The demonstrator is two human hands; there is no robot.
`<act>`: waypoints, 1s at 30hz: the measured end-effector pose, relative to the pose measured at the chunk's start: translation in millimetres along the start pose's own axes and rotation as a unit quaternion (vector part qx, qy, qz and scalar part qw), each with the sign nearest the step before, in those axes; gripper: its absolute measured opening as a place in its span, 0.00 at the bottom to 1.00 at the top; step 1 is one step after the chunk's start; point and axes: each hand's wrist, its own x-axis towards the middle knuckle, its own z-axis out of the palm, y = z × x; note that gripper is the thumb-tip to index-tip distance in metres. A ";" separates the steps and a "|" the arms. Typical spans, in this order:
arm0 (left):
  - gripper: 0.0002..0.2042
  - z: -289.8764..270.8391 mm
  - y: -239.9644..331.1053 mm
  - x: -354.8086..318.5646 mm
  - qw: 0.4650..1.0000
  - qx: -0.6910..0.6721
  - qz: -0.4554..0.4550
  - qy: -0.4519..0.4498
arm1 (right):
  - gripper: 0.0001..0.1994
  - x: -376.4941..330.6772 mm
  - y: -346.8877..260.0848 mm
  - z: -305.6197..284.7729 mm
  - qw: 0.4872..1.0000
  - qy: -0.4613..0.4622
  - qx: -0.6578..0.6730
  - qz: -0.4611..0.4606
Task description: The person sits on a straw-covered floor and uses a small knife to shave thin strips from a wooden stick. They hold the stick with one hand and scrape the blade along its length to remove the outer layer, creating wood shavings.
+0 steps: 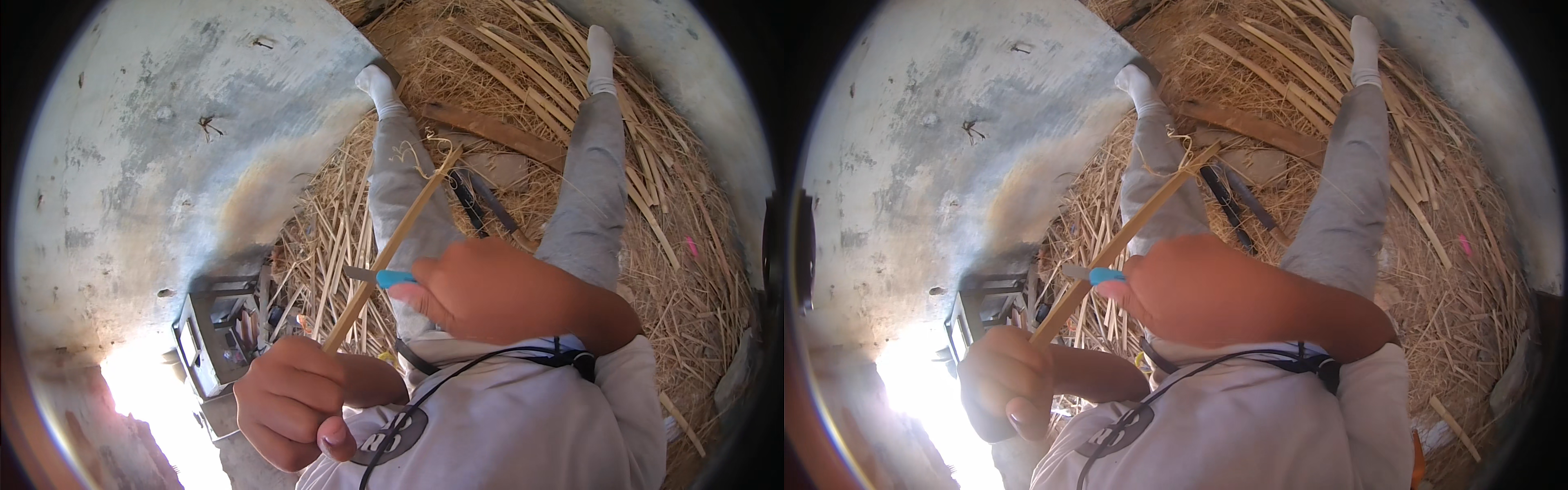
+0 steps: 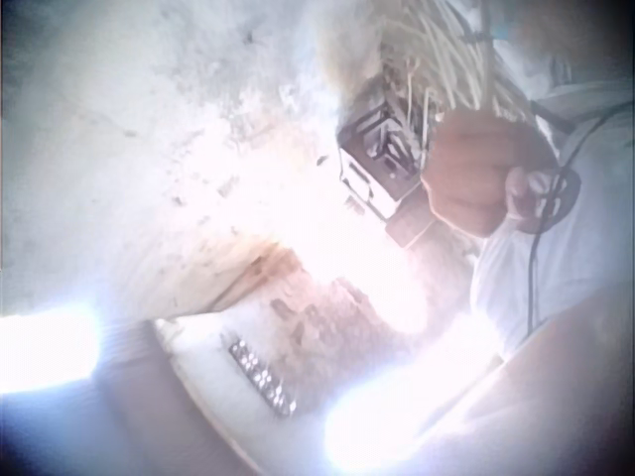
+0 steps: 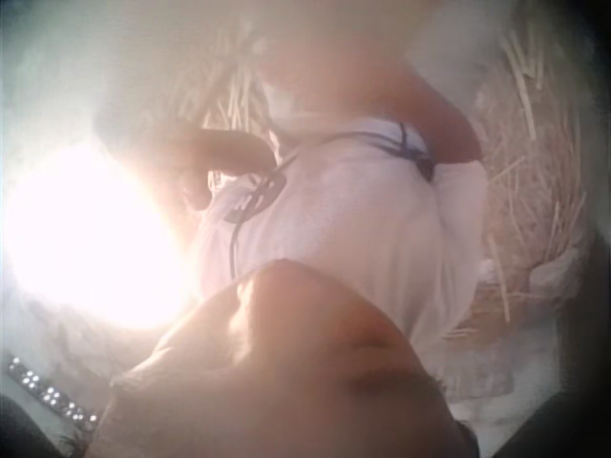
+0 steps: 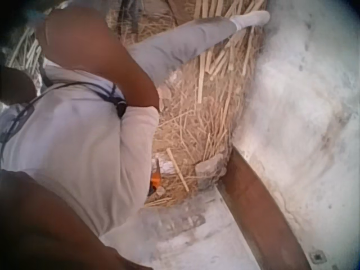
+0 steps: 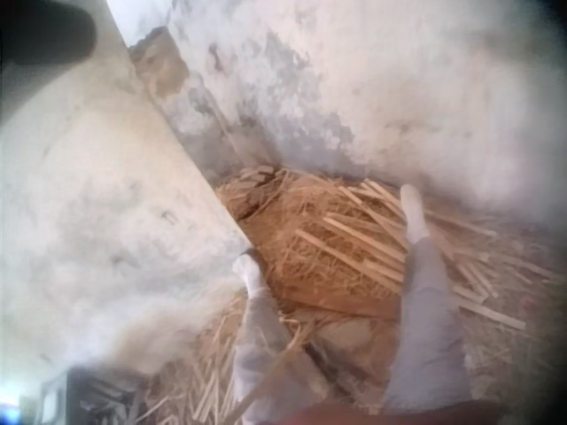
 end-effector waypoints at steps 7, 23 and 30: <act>0.25 10.6 17.0 1.4 0.997 0.070 -0.027 -0.033 | 0.28 13.2 35.7 5.8 0.995 -0.037 0.044 0.077; 0.24 5.7 4.1 -5.6 0.998 0.048 0.013 -0.036 | 0.29 4.7 27.3 6.5 0.997 -0.048 0.019 0.061; 0.12 -12.1 54.2 -10.3 0.912 0.020 -0.355 -0.202 | 0.27 -13.0 -2.6 -3.7 0.996 -0.059 0.061 -0.015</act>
